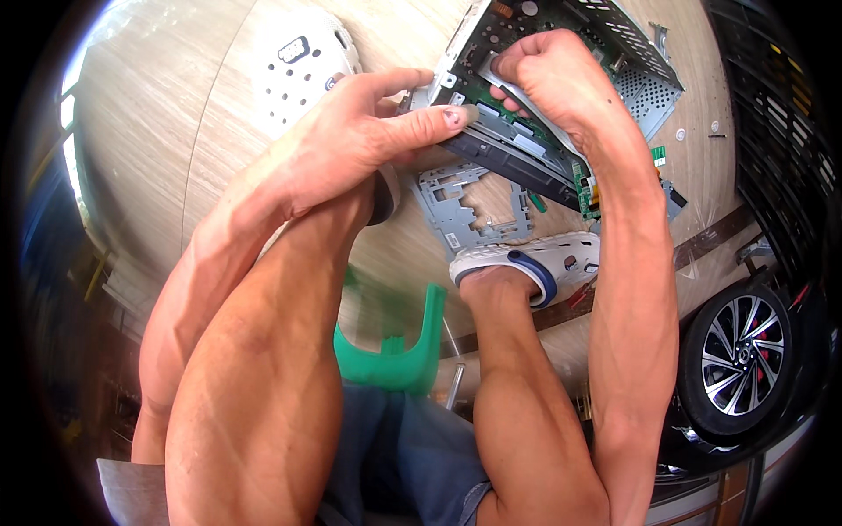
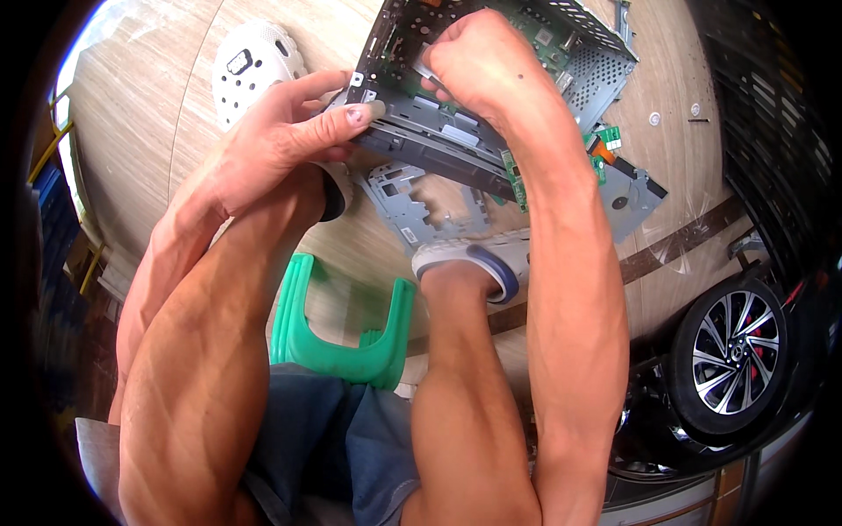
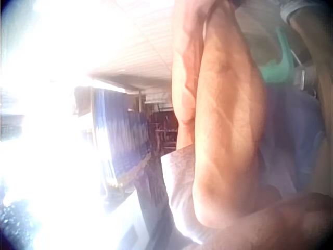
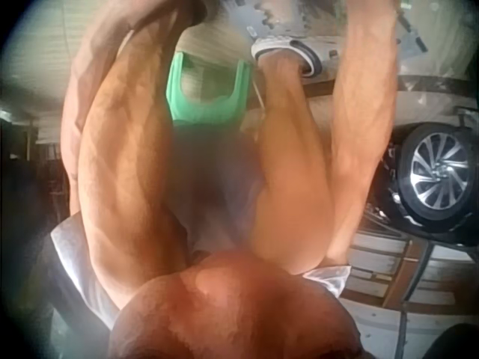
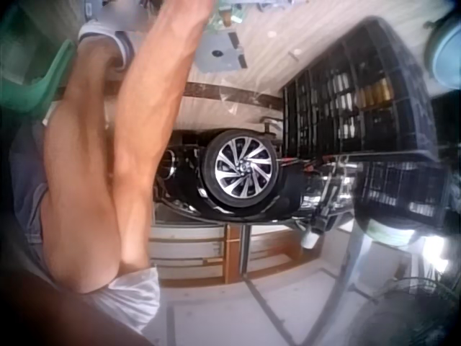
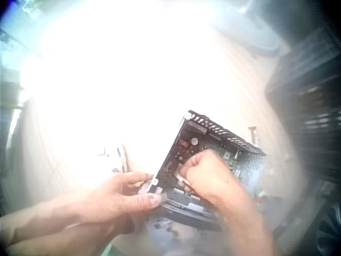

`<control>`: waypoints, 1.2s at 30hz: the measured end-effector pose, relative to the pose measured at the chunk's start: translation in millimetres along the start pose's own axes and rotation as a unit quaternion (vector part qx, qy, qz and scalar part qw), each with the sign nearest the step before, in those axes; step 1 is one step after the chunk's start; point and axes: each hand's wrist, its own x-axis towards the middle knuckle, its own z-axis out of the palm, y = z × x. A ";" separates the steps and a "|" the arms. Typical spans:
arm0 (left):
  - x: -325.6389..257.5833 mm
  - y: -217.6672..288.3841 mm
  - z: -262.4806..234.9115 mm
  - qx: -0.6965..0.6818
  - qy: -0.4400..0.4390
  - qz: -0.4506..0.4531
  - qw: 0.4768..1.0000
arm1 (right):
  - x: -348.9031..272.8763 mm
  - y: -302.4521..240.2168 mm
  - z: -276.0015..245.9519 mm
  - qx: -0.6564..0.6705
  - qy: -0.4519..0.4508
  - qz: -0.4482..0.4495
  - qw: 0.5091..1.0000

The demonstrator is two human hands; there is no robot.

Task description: The person disassembles a car stereo unit on the floor, removing the front panel, circuit boards, and the disc drive mechanism. They handle various internal components and metal brackets, placing them on the floor as they take the device apart.

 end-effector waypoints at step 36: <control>0.6 2.5 -3.1 -0.072 -0.057 -0.001 0.996 | 3.4 11.5 9.2 -0.010 0.081 0.006 0.997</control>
